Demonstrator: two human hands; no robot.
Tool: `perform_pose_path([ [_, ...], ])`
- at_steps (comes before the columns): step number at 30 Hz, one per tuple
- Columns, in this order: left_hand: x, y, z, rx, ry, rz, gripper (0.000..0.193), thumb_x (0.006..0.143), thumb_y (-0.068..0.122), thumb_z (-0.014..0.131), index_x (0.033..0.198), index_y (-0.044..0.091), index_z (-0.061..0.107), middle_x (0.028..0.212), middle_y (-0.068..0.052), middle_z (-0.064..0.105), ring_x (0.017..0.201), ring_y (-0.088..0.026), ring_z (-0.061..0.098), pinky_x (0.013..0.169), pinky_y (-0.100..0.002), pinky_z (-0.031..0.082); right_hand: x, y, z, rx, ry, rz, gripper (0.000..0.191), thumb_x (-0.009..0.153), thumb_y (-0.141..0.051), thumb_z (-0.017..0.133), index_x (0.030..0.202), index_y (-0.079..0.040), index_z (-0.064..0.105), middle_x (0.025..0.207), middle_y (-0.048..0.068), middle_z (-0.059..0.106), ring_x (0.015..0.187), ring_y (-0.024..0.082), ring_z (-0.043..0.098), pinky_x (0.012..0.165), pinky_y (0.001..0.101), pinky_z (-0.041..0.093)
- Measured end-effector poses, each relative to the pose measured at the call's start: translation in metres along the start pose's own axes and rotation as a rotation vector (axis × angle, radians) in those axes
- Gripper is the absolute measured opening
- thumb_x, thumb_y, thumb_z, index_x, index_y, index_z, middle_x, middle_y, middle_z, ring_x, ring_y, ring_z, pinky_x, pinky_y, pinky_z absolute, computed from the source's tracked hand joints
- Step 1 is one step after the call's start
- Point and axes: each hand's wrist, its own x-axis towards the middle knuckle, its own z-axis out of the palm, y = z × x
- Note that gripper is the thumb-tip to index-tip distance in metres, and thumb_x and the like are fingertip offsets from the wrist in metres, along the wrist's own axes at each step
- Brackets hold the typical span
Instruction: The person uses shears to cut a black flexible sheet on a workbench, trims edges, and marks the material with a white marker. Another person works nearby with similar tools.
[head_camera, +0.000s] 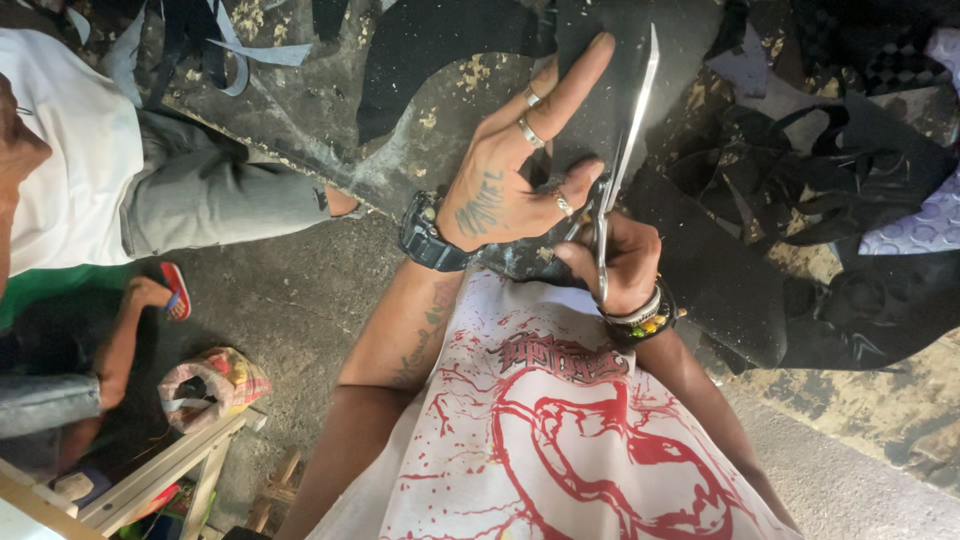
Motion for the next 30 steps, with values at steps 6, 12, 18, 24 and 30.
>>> perform_pose_path([
  [6,0.006,0.000,-0.001,0.018,0.068,0.002,0.066,0.098,0.010,0.082,0.154,0.014,0.047,0.150,-0.011,0.054,0.134,-0.026,0.058,0.114,-0.033,0.050,-0.004,0.001,0.002,-0.038,0.033,0.118,0.024,0.088,-0.007,0.082,0.074,0.000,0.064,0.058,0.001,0.062,0.052,0.005,0.055,0.047,0.0226,0.039],
  [12,0.012,-0.006,-0.006,-0.007,0.103,-0.055,0.061,0.099,0.000,0.084,0.148,0.021,0.055,0.134,-0.004,0.067,0.071,-0.006,0.057,0.067,-0.023,0.050,-0.009,0.006,0.001,-0.072,0.027,0.086,0.021,0.088,-0.007,0.083,0.077,0.000,0.066,0.061,0.001,0.063,0.053,0.005,0.056,0.047,0.0224,0.041],
  [18,0.006,-0.008,-0.002,-0.109,0.070,-0.074,0.068,0.099,0.000,0.082,0.154,0.016,0.047,0.159,-0.013,0.047,0.070,-0.003,0.061,0.066,-0.018,0.055,-0.009,0.007,0.000,-0.073,0.057,0.083,0.023,0.087,-0.009,0.084,0.078,0.000,0.064,0.063,0.001,0.062,0.056,0.006,0.055,0.051,0.0239,0.041],
  [24,-0.002,-0.008,0.004,-0.121,0.043,-0.070,0.068,0.102,0.003,0.083,0.157,0.013,0.044,0.163,-0.012,0.044,0.068,-0.003,0.062,0.068,-0.017,0.058,-0.004,0.003,-0.002,-0.006,0.030,-0.018,0.021,0.086,-0.010,0.084,0.086,0.001,0.066,0.077,0.004,0.066,0.071,0.007,0.057,0.065,0.0255,0.046],
  [30,-0.004,-0.007,0.005,-0.079,0.029,-0.053,0.068,0.102,0.006,0.082,0.157,0.013,0.042,0.162,-0.013,0.045,0.062,-0.003,0.058,0.068,-0.018,0.057,-0.003,0.001,0.003,-0.071,0.091,0.070,0.022,0.087,-0.009,0.084,0.078,0.000,0.067,0.062,0.001,0.061,0.056,0.006,0.052,0.051,0.0239,0.039],
])
